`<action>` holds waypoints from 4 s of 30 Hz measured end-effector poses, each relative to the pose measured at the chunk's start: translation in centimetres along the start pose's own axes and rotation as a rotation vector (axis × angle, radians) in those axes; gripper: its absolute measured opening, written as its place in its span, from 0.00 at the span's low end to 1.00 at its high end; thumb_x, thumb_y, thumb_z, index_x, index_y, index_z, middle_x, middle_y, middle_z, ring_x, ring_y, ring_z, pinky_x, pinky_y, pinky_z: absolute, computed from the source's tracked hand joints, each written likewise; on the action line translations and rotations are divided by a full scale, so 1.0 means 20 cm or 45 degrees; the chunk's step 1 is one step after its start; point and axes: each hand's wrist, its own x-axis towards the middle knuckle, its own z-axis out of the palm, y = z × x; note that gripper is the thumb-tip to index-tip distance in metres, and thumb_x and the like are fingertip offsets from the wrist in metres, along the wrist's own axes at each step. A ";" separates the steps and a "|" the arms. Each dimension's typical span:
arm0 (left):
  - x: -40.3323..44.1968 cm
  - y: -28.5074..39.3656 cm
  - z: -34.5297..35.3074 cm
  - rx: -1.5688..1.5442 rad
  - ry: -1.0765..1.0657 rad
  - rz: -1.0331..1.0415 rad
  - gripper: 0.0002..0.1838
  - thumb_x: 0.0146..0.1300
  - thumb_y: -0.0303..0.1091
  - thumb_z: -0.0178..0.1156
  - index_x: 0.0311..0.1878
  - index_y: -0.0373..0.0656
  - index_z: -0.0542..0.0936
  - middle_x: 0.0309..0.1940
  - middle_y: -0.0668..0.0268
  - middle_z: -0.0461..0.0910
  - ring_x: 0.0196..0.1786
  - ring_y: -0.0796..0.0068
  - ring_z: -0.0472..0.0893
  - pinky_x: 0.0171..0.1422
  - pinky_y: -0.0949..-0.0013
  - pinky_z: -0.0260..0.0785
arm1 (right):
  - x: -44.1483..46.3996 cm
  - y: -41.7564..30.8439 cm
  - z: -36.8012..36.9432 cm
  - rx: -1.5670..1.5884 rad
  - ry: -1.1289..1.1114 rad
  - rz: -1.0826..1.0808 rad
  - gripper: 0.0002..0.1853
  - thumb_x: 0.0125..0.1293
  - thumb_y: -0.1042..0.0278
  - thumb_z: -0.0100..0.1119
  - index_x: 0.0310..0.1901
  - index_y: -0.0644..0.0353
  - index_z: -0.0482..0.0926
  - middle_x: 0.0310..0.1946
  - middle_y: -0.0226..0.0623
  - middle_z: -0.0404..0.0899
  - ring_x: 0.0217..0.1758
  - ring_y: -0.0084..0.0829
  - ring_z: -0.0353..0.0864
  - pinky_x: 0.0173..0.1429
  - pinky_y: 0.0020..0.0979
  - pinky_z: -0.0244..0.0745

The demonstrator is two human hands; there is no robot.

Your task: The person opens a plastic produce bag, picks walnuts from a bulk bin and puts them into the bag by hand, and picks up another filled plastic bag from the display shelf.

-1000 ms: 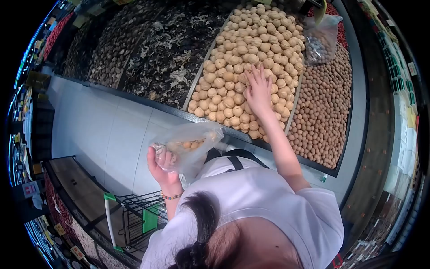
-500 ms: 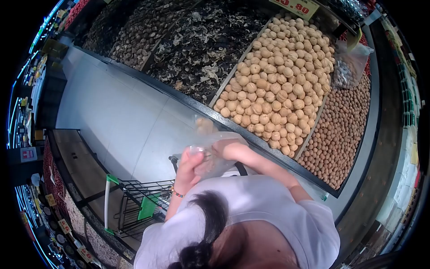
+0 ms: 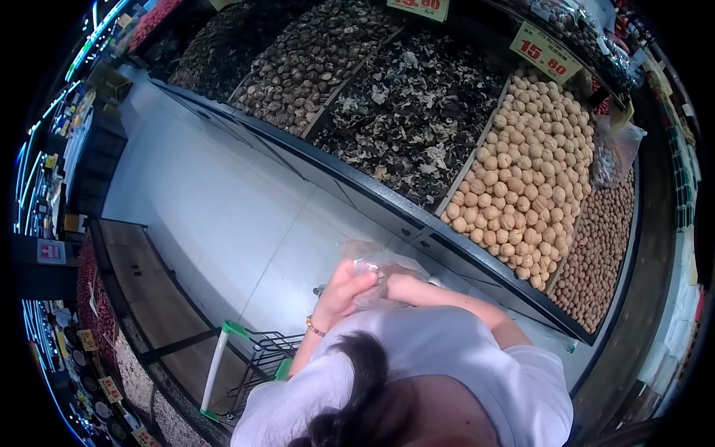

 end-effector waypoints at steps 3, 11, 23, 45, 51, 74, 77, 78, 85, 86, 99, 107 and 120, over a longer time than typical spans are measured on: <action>0.00 0.11 -0.18 -0.015 0.043 -0.059 0.11 0.58 0.36 0.58 0.27 0.39 0.71 0.13 0.76 0.61 0.15 0.87 0.59 0.18 0.79 0.49 | 0.16 -0.11 0.07 0.025 -0.041 0.169 0.23 0.55 0.51 0.52 0.49 0.56 0.73 0.47 0.45 0.74 0.50 0.37 0.73 0.52 0.35 0.66; 0.04 0.28 -0.38 0.028 -0.059 -0.184 0.14 0.60 0.37 0.53 0.21 0.45 0.67 0.12 0.77 0.60 0.16 0.87 0.59 0.20 0.79 0.50 | 0.38 -0.17 0.15 0.474 -0.149 -0.276 0.23 0.59 0.57 0.52 0.54 0.59 0.68 0.49 0.37 0.72 0.46 0.30 0.72 0.51 0.30 0.66; 0.08 0.28 -0.47 -0.029 -0.351 -0.323 0.12 0.62 0.36 0.52 0.24 0.44 0.67 0.15 0.78 0.60 0.18 0.90 0.56 0.21 0.81 0.47 | 0.49 -0.19 0.20 0.468 -0.012 -0.219 0.23 0.57 0.57 0.55 0.52 0.58 0.69 0.44 0.38 0.74 0.45 0.30 0.73 0.50 0.30 0.67; 0.28 0.16 -0.34 -0.355 -0.342 -0.005 0.12 0.62 0.43 0.51 0.29 0.45 0.70 0.12 0.76 0.60 0.13 0.83 0.58 0.20 0.74 0.52 | -0.44 0.01 -0.52 0.733 0.540 -0.290 0.24 0.51 0.64 0.63 0.51 0.56 0.71 0.38 0.29 0.75 0.36 0.17 0.73 0.37 0.20 0.69; 0.30 0.01 -0.15 -0.334 -0.200 -0.029 0.11 0.62 0.42 0.52 0.33 0.44 0.73 0.13 0.75 0.62 0.14 0.81 0.58 0.21 0.73 0.52 | -0.82 0.77 -0.84 0.881 2.201 -0.072 0.23 0.58 0.71 0.57 0.55 0.65 0.65 0.38 0.38 0.77 0.38 0.21 0.77 0.41 0.19 0.72; 0.31 -0.28 0.32 -0.317 -0.026 0.290 0.13 0.62 0.43 0.48 0.36 0.44 0.75 0.24 0.71 0.75 0.20 0.81 0.67 0.21 0.74 0.58 | -1.03 1.34 -1.13 0.034 2.294 0.593 0.22 0.55 0.60 0.59 0.52 0.55 0.69 0.34 0.43 0.78 0.34 0.36 0.79 0.37 0.31 0.72; 0.28 -0.30 0.40 -0.221 0.126 0.375 0.14 0.61 0.43 0.49 0.37 0.42 0.75 0.27 0.69 0.76 0.23 0.79 0.71 0.24 0.73 0.63 | -1.02 1.29 -1.21 0.071 2.393 0.356 0.22 0.54 0.62 0.59 0.51 0.56 0.70 0.31 0.39 0.77 0.27 0.34 0.76 0.34 0.32 0.71; 0.27 -0.31 0.43 -0.159 0.275 0.415 0.15 0.61 0.44 0.49 0.38 0.42 0.76 0.29 0.68 0.77 0.25 0.78 0.73 0.26 0.73 0.65 | -1.03 1.24 -1.24 0.148 2.385 0.244 0.21 0.54 0.63 0.59 0.51 0.55 0.70 0.31 0.39 0.76 0.27 0.34 0.76 0.34 0.32 0.71; 0.28 -0.40 0.41 -0.236 0.149 0.445 0.19 0.58 0.44 0.52 0.44 0.38 0.76 0.39 0.61 0.79 0.38 0.67 0.78 0.40 0.64 0.72 | -0.89 1.39 -1.34 -0.371 1.973 0.433 0.22 0.51 0.61 0.59 0.49 0.56 0.72 0.37 0.39 0.75 0.39 0.36 0.75 0.46 0.36 0.68; 0.28 -0.38 0.43 -0.233 0.141 0.407 0.19 0.58 0.43 0.52 0.44 0.38 0.76 0.39 0.61 0.79 0.39 0.66 0.78 0.42 0.63 0.72 | -0.89 1.40 -1.34 -0.339 1.939 0.444 0.22 0.51 0.60 0.59 0.49 0.56 0.73 0.37 0.39 0.75 0.38 0.36 0.75 0.46 0.36 0.68; 0.27 -0.39 0.45 -0.098 -0.037 0.382 0.15 0.61 0.46 0.50 0.38 0.44 0.77 0.29 0.69 0.77 0.24 0.79 0.72 0.24 0.75 0.63 | -0.73 1.31 -1.23 -0.557 1.974 0.134 0.16 0.55 0.71 0.49 0.47 0.54 0.73 0.48 0.41 0.68 0.60 0.42 0.60 0.63 0.46 0.52; 0.25 -0.38 0.49 -0.227 0.069 0.325 0.14 0.57 0.40 0.55 0.34 0.37 0.73 0.19 0.69 0.72 0.18 0.78 0.69 0.21 0.73 0.60 | -0.77 1.24 -1.19 -0.625 1.932 0.240 0.21 0.57 0.68 0.50 0.55 0.53 0.68 0.61 0.44 0.58 0.67 0.43 0.52 0.67 0.50 0.44; 0.24 -0.30 0.42 -0.155 -0.032 0.320 0.15 0.56 0.41 0.57 0.30 0.37 0.72 0.13 0.72 0.66 0.13 0.82 0.63 0.16 0.74 0.54 | -0.46 0.95 -1.31 -0.436 1.596 -0.243 0.19 0.54 0.70 0.53 0.50 0.55 0.71 0.54 0.44 0.66 0.60 0.43 0.62 0.62 0.38 0.59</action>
